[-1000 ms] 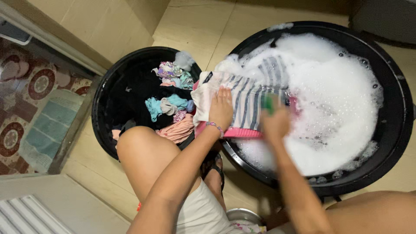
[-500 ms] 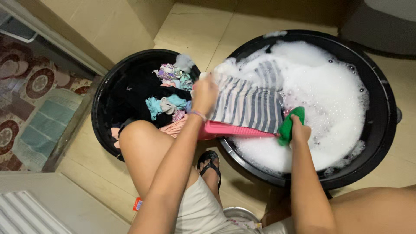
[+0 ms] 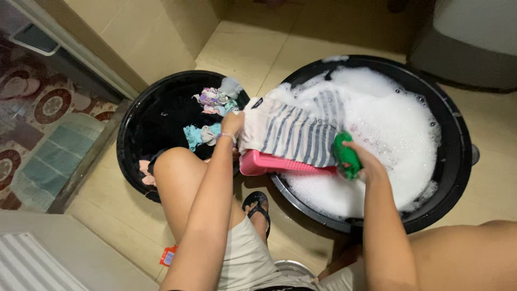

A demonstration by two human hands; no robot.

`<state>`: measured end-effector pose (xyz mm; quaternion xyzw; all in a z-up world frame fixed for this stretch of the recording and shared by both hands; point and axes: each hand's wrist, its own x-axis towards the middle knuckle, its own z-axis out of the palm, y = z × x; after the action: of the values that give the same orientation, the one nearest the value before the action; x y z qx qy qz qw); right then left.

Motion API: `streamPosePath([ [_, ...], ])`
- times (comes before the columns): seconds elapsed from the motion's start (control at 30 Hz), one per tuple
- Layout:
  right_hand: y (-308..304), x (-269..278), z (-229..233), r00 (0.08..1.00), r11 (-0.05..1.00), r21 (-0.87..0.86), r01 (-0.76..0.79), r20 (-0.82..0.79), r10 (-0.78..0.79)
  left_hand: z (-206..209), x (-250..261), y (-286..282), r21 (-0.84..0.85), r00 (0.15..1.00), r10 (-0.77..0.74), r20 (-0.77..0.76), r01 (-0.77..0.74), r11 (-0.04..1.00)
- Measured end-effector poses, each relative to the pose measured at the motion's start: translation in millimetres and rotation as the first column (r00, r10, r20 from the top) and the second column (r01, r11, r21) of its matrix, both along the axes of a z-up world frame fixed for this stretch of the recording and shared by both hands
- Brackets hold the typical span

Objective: The person scrubs a striped garment on a pink washboard using a green brush, then rinses it in a black basin filled with soapy water. They repeat the scrubbing and rinsing process on different sections of the garment.

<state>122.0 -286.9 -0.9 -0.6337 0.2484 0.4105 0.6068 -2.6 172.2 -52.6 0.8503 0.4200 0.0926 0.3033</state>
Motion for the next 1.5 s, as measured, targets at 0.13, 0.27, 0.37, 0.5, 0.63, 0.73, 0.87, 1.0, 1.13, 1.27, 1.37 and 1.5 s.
streamPosePath([
  [0.13, 5, 43, 65, 0.975, 0.990, 0.139, 0.000, 0.222, -0.031, 50, 17, -3, 0.246, 0.990, -0.056, 0.131, 0.022, 0.969],
  [0.27, 1, 85, 134, 0.880, 0.958, 0.286, 0.023, 0.449, -0.155, 120, 64, -17, -0.347, 0.913, 0.057, 0.404, 0.096, 0.933],
  [0.37, -26, 95, 185, 0.778, 0.981, 0.157, 0.115, 0.600, -0.187, 161, 80, -32, -0.603, 0.830, 0.123, 0.544, 0.285, 0.746],
  [0.5, -86, 73, 217, 0.791, 0.987, -0.117, 0.108, 0.612, -0.014, 163, 73, -79, -0.429, 0.750, -0.006, 0.662, 0.385, 0.817],
  [0.63, -129, 46, 190, 0.905, 0.897, -0.425, -0.119, 0.325, 0.274, 114, 20, -147, -0.233, 0.870, -0.069, 0.488, 0.206, 0.950],
  [0.73, -136, 39, 138, 0.902, 0.751, -0.589, -0.298, 0.082, 0.423, 88, -25, -186, -0.146, 0.980, -0.040, 0.195, 0.070, 0.987],
  [0.87, -141, 44, 60, 0.907, 0.761, -0.504, -0.409, -0.135, 0.399, 88, -48, -205, 0.042, 0.957, -0.134, -0.256, 0.150, 0.988],
  [1.0, -153, 63, -1, 0.847, 0.632, -0.635, -0.443, -0.067, 0.527, 104, -24, -216, 0.007, 0.791, -0.237, -0.565, 0.292, 0.956],
  [1.13, -156, 86, -39, 0.782, 0.579, -0.812, -0.079, 0.310, 0.541, 112, 19, -245, 0.295, 0.910, -0.112, -0.400, 0.243, 0.924],
  [1.27, -146, 108, -59, 0.570, 0.589, -0.778, 0.220, 0.593, 0.569, 106, 41, -265, 0.529, 0.922, 0.036, -0.384, 0.188, 0.828],
  [1.37, -137, 100, -85, 0.598, 0.590, -0.781, 0.205, 0.578, 0.555, 83, 27, -264, 0.680, 0.958, -0.040, -0.283, 0.230, 0.696],
  [1.5, -143, 69, -124, 0.697, 0.610, -0.766, 0.203, 0.551, 0.459, 54, 22, -250, 0.701, 0.945, -0.232, -0.231, 0.327, 0.634],
])
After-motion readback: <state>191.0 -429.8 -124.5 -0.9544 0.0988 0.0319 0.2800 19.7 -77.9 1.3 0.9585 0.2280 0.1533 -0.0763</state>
